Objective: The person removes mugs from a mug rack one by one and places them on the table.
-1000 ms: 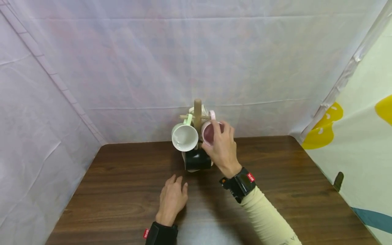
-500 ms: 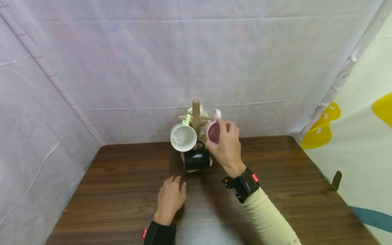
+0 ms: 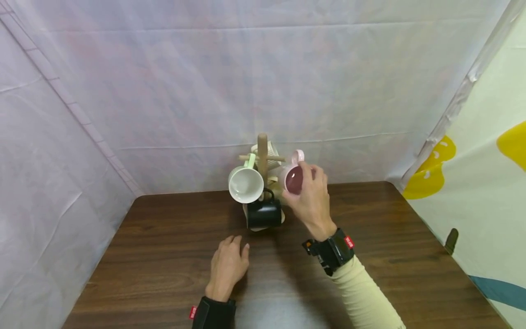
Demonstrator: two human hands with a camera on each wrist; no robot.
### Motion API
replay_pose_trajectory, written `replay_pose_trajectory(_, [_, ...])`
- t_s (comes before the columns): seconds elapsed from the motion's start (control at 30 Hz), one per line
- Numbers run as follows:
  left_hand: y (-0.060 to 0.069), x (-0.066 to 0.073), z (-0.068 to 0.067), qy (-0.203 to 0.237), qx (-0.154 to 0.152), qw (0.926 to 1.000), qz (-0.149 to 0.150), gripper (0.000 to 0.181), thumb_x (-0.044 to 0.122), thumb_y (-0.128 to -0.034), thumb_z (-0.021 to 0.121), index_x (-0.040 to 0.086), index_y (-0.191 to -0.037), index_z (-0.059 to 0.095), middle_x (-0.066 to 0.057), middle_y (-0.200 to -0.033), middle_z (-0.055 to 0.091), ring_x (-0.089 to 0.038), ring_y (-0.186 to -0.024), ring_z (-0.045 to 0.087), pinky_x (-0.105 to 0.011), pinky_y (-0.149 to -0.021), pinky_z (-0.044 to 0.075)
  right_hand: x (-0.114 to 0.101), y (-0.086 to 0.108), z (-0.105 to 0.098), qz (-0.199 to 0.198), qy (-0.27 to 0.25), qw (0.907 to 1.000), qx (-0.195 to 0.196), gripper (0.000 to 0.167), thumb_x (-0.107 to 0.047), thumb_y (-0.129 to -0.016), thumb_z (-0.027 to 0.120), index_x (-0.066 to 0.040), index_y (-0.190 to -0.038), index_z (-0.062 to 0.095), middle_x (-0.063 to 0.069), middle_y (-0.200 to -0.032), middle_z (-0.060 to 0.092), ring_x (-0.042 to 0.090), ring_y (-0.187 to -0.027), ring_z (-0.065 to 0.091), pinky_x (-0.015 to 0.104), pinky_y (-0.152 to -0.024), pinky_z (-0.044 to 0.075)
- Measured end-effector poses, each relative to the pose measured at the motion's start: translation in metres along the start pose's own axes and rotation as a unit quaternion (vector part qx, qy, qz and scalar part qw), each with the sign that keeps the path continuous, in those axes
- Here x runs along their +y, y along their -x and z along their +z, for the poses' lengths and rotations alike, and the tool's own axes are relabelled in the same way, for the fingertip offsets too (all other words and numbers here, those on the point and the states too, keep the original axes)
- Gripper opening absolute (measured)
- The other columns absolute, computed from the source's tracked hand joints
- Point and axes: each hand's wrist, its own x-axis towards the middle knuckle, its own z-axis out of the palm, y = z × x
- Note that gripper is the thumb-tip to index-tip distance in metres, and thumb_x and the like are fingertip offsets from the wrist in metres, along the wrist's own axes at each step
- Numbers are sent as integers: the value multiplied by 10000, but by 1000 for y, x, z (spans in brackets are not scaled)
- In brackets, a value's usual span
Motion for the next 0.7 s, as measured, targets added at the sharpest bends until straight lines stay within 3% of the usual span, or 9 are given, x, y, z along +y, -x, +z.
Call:
replay_pose_trajectory(0.3, [-1, -2, -3, 21, -11, 10000, -25, 358, 202, -935, 659, -60, -1179, 657, -292, -1214, 622, -438, -1098, 609, -546, -874, 518, 8, 4, -11, 25, -34, 9998, 179, 761, -200, -670, 860, -44, -1334, 521, 275, -1210, 494, 426, -1080, 494, 549, -824, 496])
replay_pose_trajectory(0.7, [-1, -2, -4, 157, -134, 9998, -60, 357, 208, -946, 647, -57, -1185, 654, -266, -1204, 632, -419, -1105, 607, -538, -876, 519, 15, 13, -24, 112, -58, 9995, -300, 796, -203, -664, 889, -20, -1342, 516, 284, -1214, 513, 412, -1078, 520, 532, -823, 506])
